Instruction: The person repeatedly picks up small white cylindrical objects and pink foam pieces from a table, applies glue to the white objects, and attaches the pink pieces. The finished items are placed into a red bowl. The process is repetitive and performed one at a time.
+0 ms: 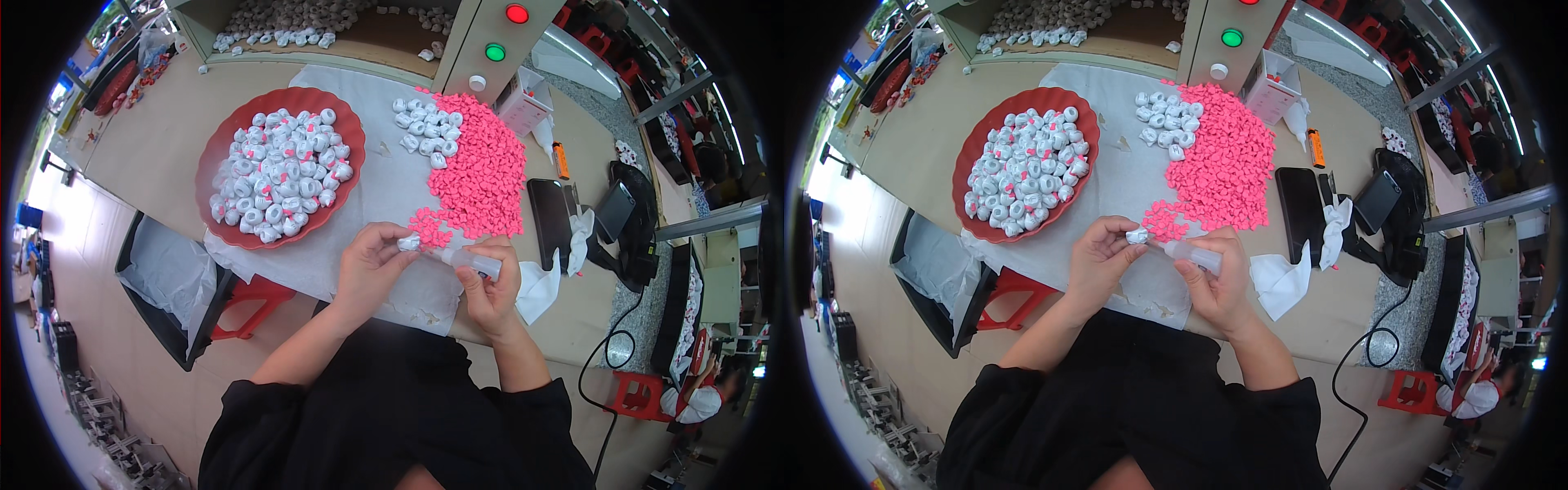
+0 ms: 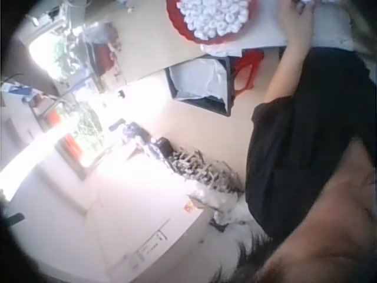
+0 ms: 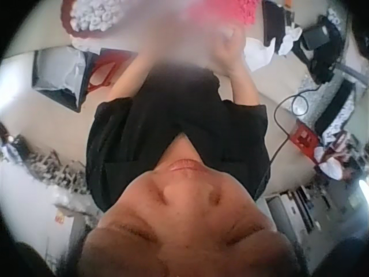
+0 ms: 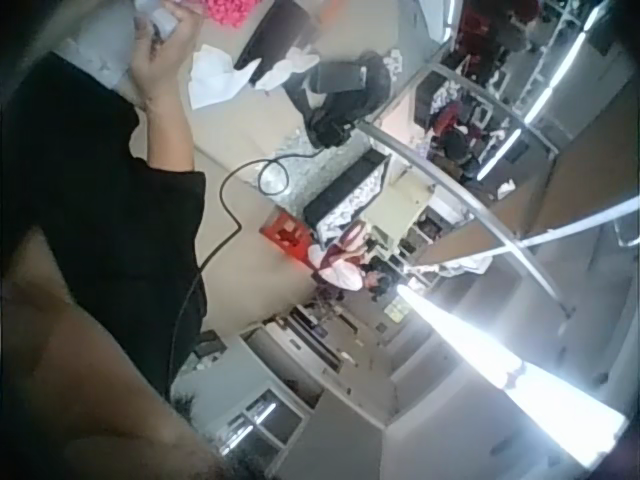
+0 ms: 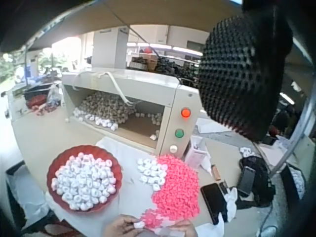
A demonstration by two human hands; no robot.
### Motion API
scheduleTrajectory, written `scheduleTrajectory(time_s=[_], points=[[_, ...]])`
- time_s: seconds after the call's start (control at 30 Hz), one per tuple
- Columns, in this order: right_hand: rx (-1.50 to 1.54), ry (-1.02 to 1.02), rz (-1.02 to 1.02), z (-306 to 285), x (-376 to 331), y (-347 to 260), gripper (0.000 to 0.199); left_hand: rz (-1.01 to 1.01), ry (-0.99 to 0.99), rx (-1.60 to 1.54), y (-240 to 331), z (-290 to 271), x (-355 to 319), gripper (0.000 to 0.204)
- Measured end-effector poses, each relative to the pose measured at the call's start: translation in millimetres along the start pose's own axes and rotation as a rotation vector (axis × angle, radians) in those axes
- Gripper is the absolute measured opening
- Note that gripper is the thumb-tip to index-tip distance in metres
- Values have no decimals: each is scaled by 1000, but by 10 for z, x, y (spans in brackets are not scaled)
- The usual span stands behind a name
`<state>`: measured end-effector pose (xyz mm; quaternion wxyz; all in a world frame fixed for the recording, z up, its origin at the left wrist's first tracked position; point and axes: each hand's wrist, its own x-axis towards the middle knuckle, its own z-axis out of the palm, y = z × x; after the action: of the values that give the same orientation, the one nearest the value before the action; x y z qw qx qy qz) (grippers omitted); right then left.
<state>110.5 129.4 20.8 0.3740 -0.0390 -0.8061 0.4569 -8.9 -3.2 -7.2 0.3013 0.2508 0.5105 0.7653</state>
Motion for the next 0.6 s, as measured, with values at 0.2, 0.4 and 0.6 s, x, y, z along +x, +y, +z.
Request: scheduleTrajectory(time_s=[0.2, 0.4, 0.6], points=[[32, -5, 8, 6, -8, -5, 26, 15, -6, 28, -39, -14, 7, 27], [27, -13, 6, -1, -12, -2, 25, 24, -11, 17, -56, -21, 8, 27], [756, 287, 439, -66, 85, -33, 29, -12, 13, -21, -3, -1, -8, 26]])
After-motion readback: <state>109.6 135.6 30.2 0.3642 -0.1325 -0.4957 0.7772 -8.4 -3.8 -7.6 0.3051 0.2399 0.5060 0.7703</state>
